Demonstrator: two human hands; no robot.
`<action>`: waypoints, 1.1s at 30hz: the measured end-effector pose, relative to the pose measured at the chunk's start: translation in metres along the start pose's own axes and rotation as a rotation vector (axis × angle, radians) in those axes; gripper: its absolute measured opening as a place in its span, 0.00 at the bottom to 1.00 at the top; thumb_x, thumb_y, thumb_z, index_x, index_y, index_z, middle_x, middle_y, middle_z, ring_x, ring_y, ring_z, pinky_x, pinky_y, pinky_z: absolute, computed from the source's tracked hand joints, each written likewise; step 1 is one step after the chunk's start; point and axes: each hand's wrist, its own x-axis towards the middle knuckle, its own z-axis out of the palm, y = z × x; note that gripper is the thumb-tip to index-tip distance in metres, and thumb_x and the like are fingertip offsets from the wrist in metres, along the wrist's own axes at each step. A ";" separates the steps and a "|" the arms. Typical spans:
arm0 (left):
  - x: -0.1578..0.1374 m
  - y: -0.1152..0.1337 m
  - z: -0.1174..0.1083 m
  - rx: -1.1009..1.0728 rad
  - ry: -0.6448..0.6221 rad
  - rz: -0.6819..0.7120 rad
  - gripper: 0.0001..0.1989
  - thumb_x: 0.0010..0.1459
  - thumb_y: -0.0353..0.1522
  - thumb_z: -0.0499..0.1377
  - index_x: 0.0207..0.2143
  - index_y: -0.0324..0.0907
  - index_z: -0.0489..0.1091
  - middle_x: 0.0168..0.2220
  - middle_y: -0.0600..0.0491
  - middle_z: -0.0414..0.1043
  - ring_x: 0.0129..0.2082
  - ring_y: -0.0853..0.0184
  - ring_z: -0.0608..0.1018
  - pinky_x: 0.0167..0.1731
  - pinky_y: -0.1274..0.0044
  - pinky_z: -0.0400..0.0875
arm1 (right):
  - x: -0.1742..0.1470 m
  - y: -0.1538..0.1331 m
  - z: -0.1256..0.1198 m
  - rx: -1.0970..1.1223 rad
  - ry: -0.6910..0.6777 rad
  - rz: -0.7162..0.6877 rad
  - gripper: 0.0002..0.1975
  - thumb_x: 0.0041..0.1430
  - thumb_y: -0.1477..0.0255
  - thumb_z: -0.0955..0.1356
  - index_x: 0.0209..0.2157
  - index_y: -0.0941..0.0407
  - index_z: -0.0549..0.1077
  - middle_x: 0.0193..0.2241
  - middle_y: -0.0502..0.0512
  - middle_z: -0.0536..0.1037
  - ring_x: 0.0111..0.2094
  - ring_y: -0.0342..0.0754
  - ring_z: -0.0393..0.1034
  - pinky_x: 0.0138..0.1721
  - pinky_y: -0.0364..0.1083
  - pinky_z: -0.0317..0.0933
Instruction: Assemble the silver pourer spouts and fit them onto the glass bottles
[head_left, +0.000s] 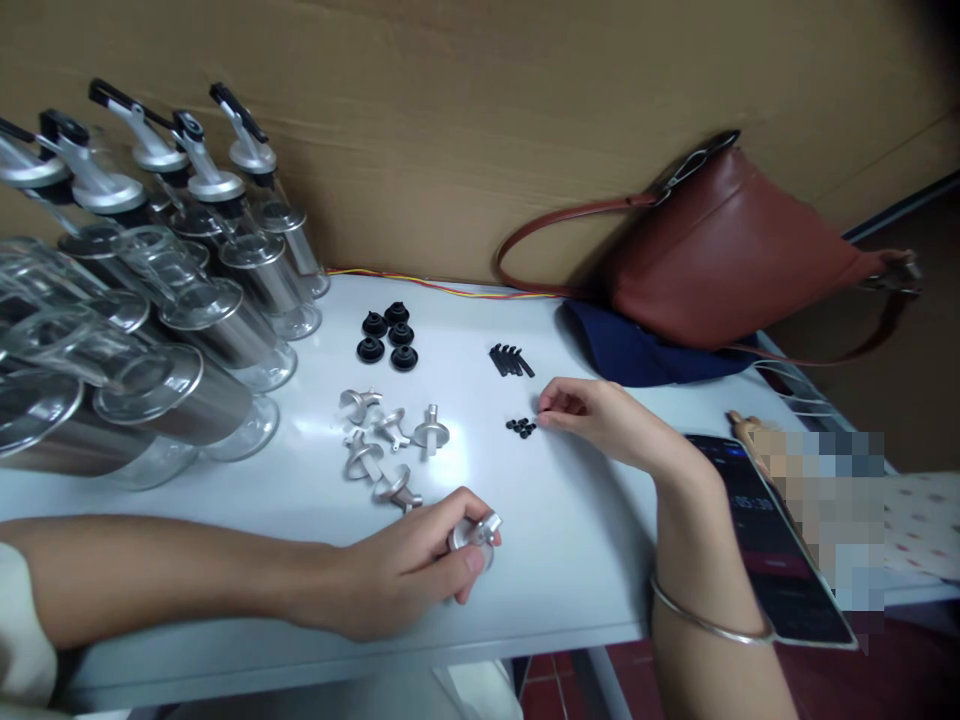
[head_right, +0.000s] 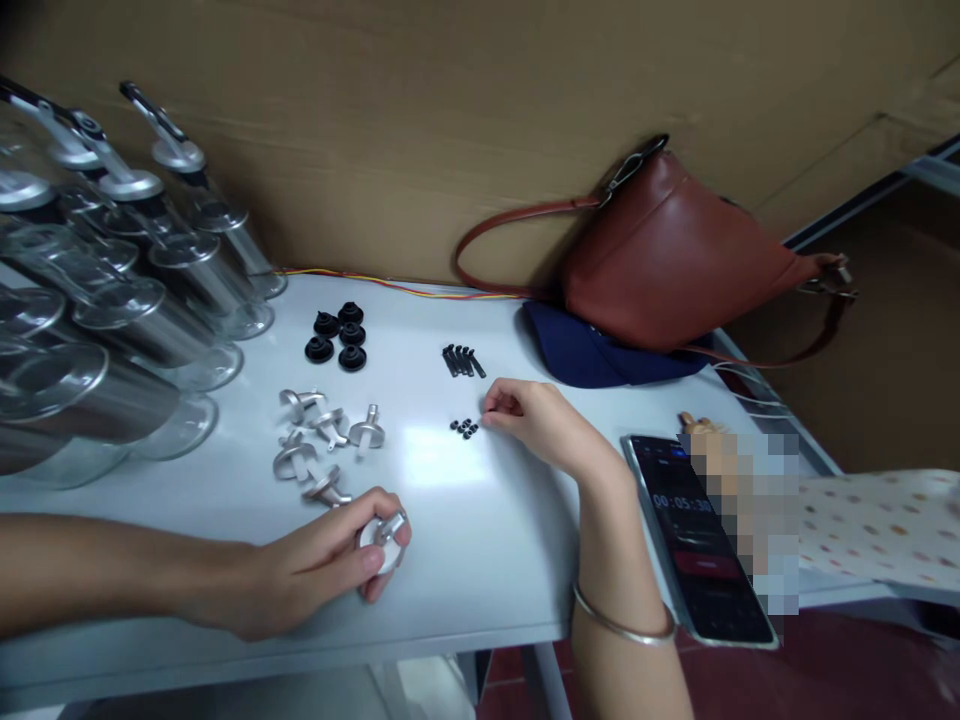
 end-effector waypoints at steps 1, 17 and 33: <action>0.000 0.000 0.000 0.000 0.001 -0.002 0.12 0.64 0.42 0.45 0.41 0.43 0.56 0.27 0.56 0.64 0.26 0.68 0.64 0.30 0.74 0.60 | 0.000 0.000 0.000 -0.009 0.000 0.002 0.09 0.51 0.64 0.69 0.25 0.55 0.73 0.19 0.47 0.70 0.21 0.43 0.62 0.24 0.42 0.55; -0.002 0.002 -0.001 0.009 -0.002 0.001 0.09 0.65 0.39 0.45 0.40 0.43 0.56 0.27 0.56 0.64 0.27 0.69 0.64 0.30 0.74 0.59 | 0.001 -0.001 0.004 -0.008 -0.049 -0.015 0.08 0.52 0.72 0.66 0.32 0.56 0.76 0.25 0.51 0.77 0.27 0.46 0.70 0.31 0.45 0.63; -0.006 0.026 -0.008 -0.331 0.042 0.086 0.20 0.59 0.47 0.56 0.36 0.47 0.48 0.21 0.65 0.56 0.18 0.76 0.57 0.19 0.81 0.51 | -0.021 -0.068 0.021 0.412 -0.092 -0.442 0.30 0.51 0.40 0.63 0.22 0.55 0.63 0.19 0.46 0.61 0.22 0.41 0.54 0.25 0.42 0.52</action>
